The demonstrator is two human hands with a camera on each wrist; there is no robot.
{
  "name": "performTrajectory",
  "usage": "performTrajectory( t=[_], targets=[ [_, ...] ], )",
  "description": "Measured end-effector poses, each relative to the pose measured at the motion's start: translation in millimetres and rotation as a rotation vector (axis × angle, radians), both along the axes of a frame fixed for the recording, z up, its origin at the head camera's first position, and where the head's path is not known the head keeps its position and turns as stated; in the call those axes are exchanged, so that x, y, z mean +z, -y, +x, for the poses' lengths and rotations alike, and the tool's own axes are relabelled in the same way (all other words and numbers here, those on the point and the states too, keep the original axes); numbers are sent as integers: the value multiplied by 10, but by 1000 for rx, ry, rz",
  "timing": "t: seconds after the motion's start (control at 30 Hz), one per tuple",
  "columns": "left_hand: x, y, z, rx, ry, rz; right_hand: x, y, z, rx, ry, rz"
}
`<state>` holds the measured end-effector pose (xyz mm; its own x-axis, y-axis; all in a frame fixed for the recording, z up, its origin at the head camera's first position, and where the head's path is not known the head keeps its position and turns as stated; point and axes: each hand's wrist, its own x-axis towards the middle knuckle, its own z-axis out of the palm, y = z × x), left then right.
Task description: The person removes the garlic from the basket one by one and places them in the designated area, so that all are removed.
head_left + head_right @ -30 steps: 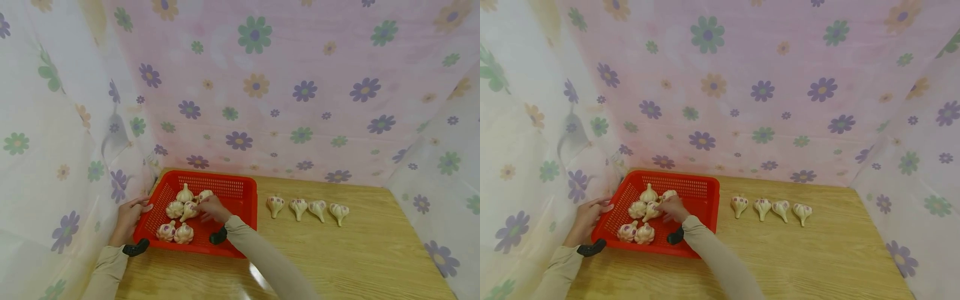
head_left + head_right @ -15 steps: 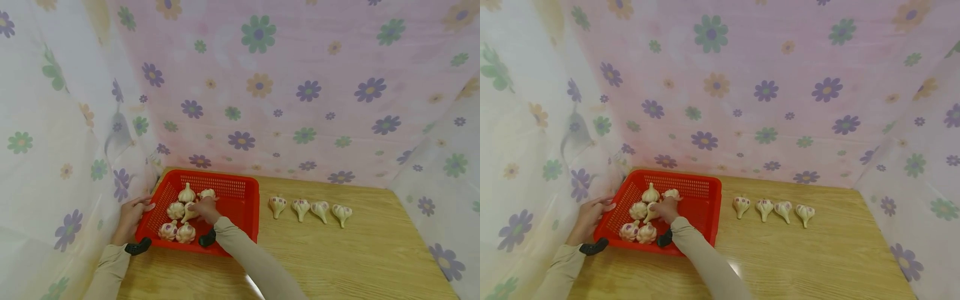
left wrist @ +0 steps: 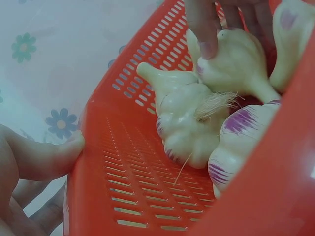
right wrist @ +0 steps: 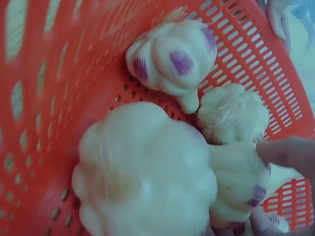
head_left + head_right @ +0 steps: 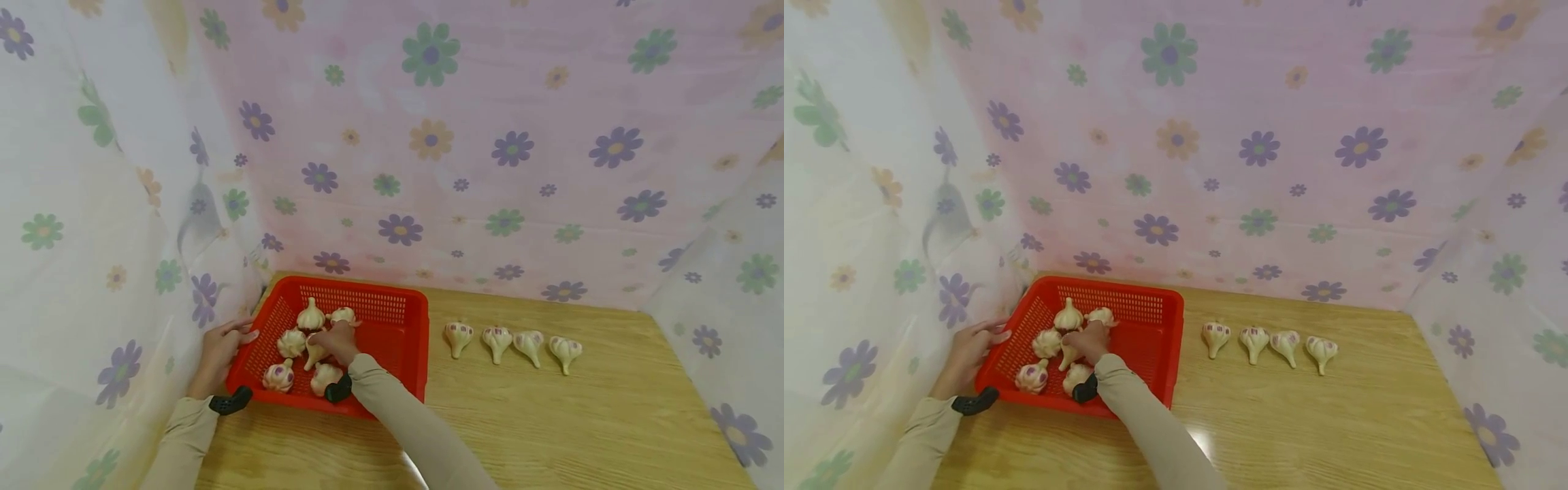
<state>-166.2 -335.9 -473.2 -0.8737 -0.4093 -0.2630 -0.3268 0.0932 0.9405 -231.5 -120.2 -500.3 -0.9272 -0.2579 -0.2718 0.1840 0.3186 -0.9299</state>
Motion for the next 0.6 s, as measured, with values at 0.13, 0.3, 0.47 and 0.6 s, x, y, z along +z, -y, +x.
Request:
performTrajectory(
  t=[0.13,0.3,0.47,0.6],
  targets=[
    [6,14,4,-1,6,4,-26,-21,-17,37,38,14],
    [9,27,6,8,18,14,-29,-72,-52,107,106,-40],
    [13,40,-1,9,25,16,9,-127,-78,152,169,-143],
    [15,36,-6,3,24,18,75,-166,-97,163,168,-165]
  ],
)
